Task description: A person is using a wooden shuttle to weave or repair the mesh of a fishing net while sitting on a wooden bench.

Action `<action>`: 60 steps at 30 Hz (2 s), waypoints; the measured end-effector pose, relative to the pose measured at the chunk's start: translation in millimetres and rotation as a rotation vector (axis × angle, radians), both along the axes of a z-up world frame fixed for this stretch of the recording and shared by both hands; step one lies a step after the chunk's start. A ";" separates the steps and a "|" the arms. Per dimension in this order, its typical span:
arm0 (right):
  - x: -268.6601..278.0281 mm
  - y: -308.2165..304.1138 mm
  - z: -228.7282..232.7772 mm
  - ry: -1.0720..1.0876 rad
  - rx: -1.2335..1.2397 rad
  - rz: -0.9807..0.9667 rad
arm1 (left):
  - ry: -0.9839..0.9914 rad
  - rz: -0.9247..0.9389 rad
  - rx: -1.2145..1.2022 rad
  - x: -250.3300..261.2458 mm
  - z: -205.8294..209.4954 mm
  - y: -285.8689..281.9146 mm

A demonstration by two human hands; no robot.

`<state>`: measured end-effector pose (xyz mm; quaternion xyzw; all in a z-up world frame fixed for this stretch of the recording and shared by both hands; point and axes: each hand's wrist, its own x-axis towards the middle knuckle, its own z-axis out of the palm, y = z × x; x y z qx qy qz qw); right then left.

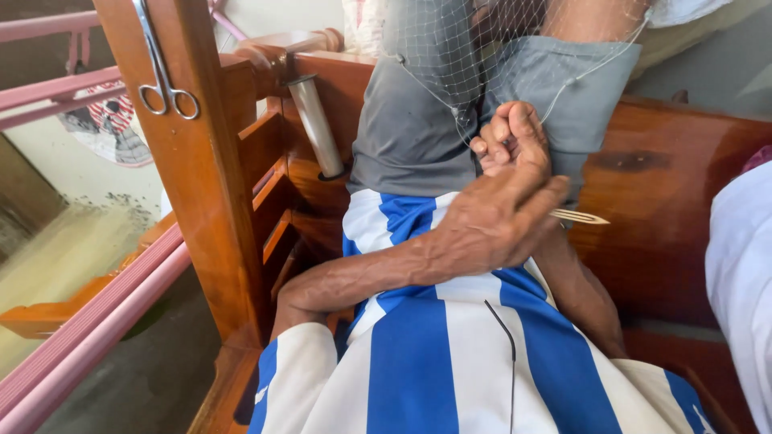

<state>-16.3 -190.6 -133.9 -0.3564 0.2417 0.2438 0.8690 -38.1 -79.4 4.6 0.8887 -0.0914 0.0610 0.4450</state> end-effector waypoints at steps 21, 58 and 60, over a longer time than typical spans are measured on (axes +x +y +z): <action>8.5 -7.4 -3.5 0.000 0.179 0.037 | -0.027 -0.325 -0.377 104.9 -53.8 -91.3; 30.3 13.1 31.4 -0.096 -0.065 0.136 | -0.309 -0.415 0.404 100.0 -44.3 115.7; 35.9 11.1 32.8 -0.114 -0.042 0.163 | -0.311 -0.466 0.392 107.7 -43.8 110.9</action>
